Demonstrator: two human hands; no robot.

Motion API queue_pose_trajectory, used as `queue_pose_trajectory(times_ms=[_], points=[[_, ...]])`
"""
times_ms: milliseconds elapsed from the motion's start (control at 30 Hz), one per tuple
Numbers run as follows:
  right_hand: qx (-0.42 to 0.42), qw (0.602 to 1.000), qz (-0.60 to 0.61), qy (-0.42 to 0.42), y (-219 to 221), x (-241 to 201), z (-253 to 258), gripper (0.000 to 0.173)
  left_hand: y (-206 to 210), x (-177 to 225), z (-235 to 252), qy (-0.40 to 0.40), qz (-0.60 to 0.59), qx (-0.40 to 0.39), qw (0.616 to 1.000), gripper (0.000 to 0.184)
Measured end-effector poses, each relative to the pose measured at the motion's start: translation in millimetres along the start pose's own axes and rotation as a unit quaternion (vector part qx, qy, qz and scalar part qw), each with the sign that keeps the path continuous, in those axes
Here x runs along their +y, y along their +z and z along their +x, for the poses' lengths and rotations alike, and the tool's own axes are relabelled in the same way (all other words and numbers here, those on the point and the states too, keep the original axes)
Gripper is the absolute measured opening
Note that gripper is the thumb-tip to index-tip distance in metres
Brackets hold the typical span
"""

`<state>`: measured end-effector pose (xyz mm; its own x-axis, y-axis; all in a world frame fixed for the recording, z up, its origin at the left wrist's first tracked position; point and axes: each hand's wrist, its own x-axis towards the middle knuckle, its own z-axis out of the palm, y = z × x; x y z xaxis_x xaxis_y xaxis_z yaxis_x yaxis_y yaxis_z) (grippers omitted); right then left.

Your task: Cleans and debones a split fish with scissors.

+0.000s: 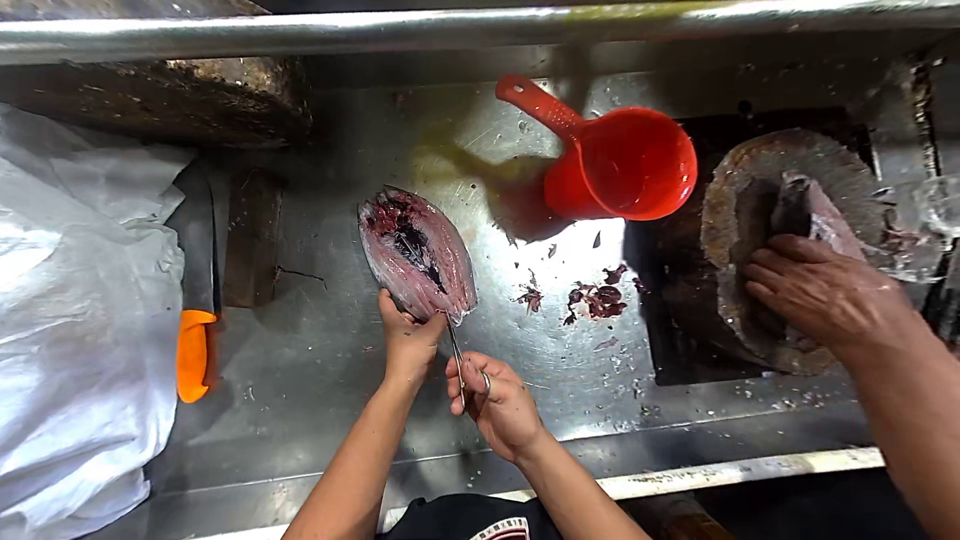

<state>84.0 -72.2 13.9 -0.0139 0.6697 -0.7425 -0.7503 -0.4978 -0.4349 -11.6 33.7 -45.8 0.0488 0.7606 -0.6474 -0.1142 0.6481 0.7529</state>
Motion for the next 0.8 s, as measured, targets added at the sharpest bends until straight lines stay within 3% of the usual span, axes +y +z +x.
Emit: queue_pose_trajectory(times_ms=[167, 233, 300, 367, 400, 467, 533, 667, 800], points=[[0.005, 0.998, 0.066, 0.025, -4.1, -12.9, -12.5, 0.030, -5.8, -1.1, -1.6, 0.029, 0.006, -0.042, 0.999, 0.121], [-0.014, 0.998, -0.032, -0.060, 1.8, -16.3, -26.3, 0.029, -6.9, -1.1, 0.0, 0.021, 0.018, -0.046, 0.999, 0.123], [-0.085, 0.973, -0.126, -0.175, 5.7, -26.3, -42.3, 0.031, -9.7, 0.1, 1.4, 0.013, 0.022, -0.041, 0.999, 0.117], [-0.179, 0.951, -0.116, -0.226, -0.7, -37.0, -46.0, 0.036, -10.8, 1.9, -0.2, -0.002, 0.037, -0.024, 0.999, 0.102], [-0.197, 0.954, -0.076, -0.215, -8.2, -36.7, -40.5, 0.043, -9.6, 3.3, -0.4, -0.008, 0.047, -0.016, 0.999, 0.090], [-0.119, 0.984, 0.040, -0.124, -21.7, -28.2, -27.4, 0.062, -5.6, 4.3, -0.9, -0.017, 0.045, -0.006, 0.999, 0.057], [-0.054, 0.996, 0.021, -0.065, -25.8, -19.2, -19.6, 0.071, -4.1, 7.6, 1.2, -0.026, 0.044, -0.012, 0.999, 0.039], [-0.119, 0.992, -0.023, -0.040, -11.7, -0.6, -17.2, 0.060, -11.4, 5.5, 1.6, -0.036, 0.034, -0.031, 0.998, 0.037], [-0.088, 0.996, -0.011, 0.011, -4.1, -0.6, -0.7, 0.045, -12.0, 3.8, 1.9, -0.039, 0.012, -0.046, 0.998, 0.035]])
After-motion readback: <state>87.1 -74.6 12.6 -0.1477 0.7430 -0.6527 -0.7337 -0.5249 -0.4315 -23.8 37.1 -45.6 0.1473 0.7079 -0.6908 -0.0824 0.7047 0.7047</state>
